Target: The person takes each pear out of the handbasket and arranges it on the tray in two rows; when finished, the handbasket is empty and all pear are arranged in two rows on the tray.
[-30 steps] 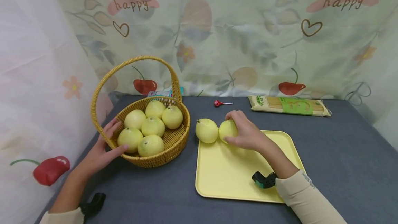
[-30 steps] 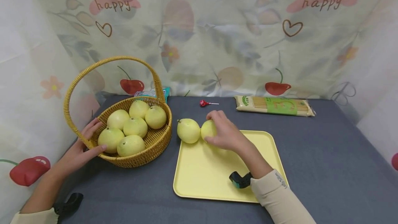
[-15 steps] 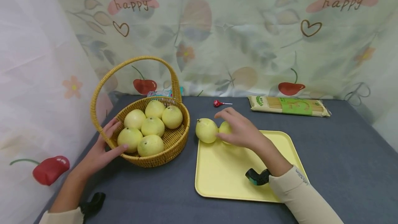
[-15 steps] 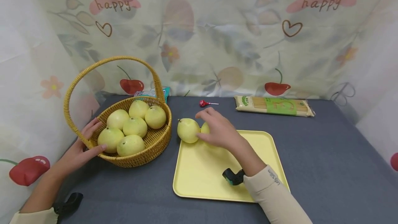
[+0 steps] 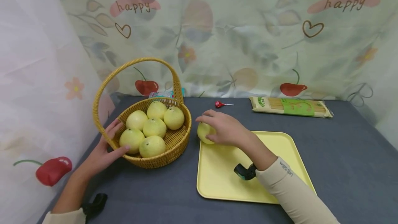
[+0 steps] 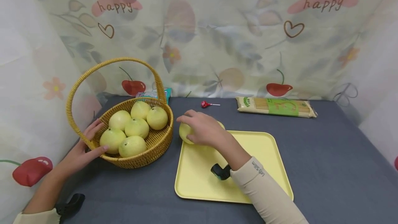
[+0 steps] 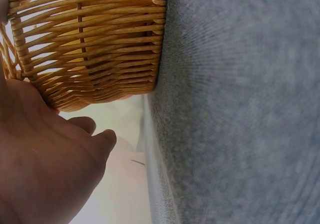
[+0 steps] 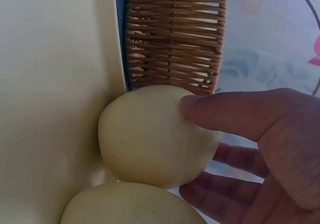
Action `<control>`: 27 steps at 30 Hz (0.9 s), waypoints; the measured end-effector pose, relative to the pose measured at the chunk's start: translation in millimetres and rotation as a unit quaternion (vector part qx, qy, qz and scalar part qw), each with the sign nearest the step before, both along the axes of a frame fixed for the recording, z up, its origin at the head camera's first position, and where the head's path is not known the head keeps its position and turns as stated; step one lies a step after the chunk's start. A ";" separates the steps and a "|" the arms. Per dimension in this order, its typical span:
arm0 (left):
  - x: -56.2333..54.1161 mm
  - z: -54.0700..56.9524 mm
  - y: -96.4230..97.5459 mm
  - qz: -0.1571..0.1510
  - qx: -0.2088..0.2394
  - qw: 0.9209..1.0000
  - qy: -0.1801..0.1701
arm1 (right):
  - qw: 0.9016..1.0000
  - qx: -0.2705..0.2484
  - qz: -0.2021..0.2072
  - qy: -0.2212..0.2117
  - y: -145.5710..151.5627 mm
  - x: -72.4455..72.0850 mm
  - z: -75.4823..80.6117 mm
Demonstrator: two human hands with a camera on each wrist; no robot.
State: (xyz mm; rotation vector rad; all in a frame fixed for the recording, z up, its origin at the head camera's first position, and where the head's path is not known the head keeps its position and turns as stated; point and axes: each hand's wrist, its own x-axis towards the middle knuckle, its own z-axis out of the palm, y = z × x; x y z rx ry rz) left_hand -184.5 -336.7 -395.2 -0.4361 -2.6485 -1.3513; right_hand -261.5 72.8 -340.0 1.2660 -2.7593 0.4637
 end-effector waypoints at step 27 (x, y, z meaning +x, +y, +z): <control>-0.8 -1.7 0.6 0.001 -0.003 1.000 -0.003 | 0.994 -0.089 0.060 0.010 -52.1 2.1 16.4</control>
